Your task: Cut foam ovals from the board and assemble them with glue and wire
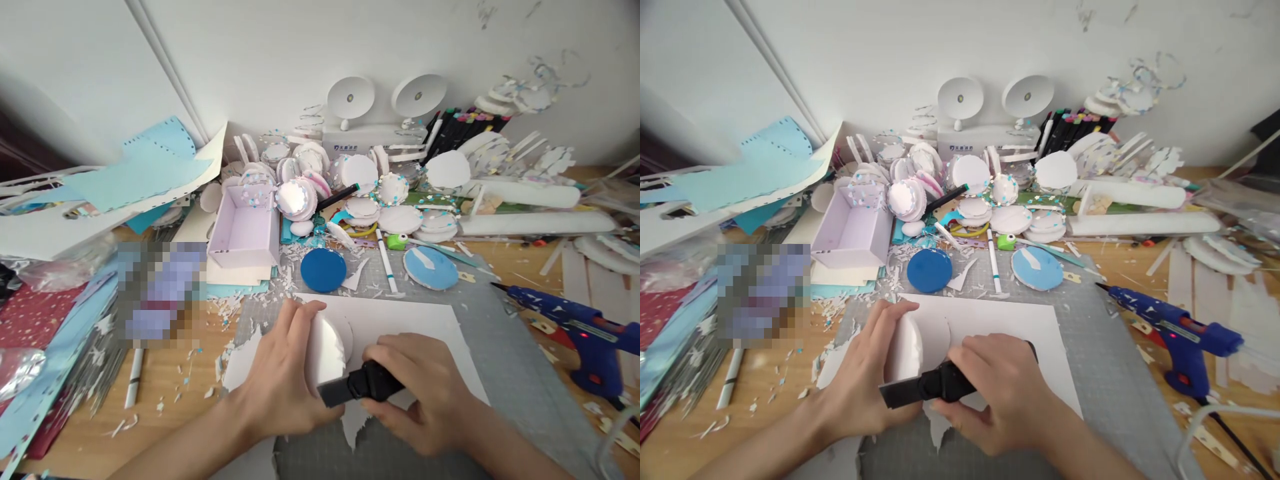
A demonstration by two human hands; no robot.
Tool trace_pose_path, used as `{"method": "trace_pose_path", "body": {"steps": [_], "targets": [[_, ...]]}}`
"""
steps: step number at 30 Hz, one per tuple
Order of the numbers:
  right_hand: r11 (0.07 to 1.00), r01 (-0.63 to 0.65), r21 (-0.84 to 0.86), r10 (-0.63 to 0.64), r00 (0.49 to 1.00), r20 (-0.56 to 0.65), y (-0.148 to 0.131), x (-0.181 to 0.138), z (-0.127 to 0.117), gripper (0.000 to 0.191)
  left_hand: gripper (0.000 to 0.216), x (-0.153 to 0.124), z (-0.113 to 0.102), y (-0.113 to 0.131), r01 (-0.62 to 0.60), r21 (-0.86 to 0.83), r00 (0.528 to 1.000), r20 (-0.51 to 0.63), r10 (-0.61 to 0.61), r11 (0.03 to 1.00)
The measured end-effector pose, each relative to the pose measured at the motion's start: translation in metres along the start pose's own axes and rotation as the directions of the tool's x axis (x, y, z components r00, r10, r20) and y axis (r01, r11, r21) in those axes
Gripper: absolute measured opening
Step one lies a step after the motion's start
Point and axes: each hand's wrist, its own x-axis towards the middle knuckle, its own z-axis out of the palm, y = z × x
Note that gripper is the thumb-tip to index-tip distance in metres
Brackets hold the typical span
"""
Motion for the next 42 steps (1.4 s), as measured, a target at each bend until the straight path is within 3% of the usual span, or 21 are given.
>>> {"method": "trace_pose_path", "body": {"steps": [4,9,23,33,42], "targets": [[0.998,0.007,-0.059,-0.009,0.999,-0.031,-0.0013,-0.0001,0.0033,0.027,0.071,0.0002,-0.0003,-0.0012,-0.015,0.047,0.999,-0.034,0.017,0.999],[0.998,0.018,-0.061,-0.021,0.999,-0.050,0.0014,-0.0022,0.0061,0.026,0.072,0.0004,0.0003,-0.0017,-0.035,0.069,0.995,-0.090,0.041,0.997],[0.997,0.026,-0.067,-0.030,0.998,-0.055,0.0010,-0.0026,0.0066,0.026,0.072,0.0005,0.0000,-0.0024,-0.113,0.057,0.986,-0.112,0.119,0.992],[0.994,0.034,-0.100,-0.040,0.998,-0.058,0.0038,-0.0046,0.0055,0.026,0.071,0.0003,-0.0023,-0.0021,-0.067,0.014,0.992,-0.107,0.069,0.998],[0.995,0.034,-0.094,-0.039,0.998,-0.044,0.0002,-0.0045,0.0064,0.028,0.068,-0.0004,-0.0004,-0.0020,-0.158,0.060,0.981,-0.108,0.164,0.986]]}}
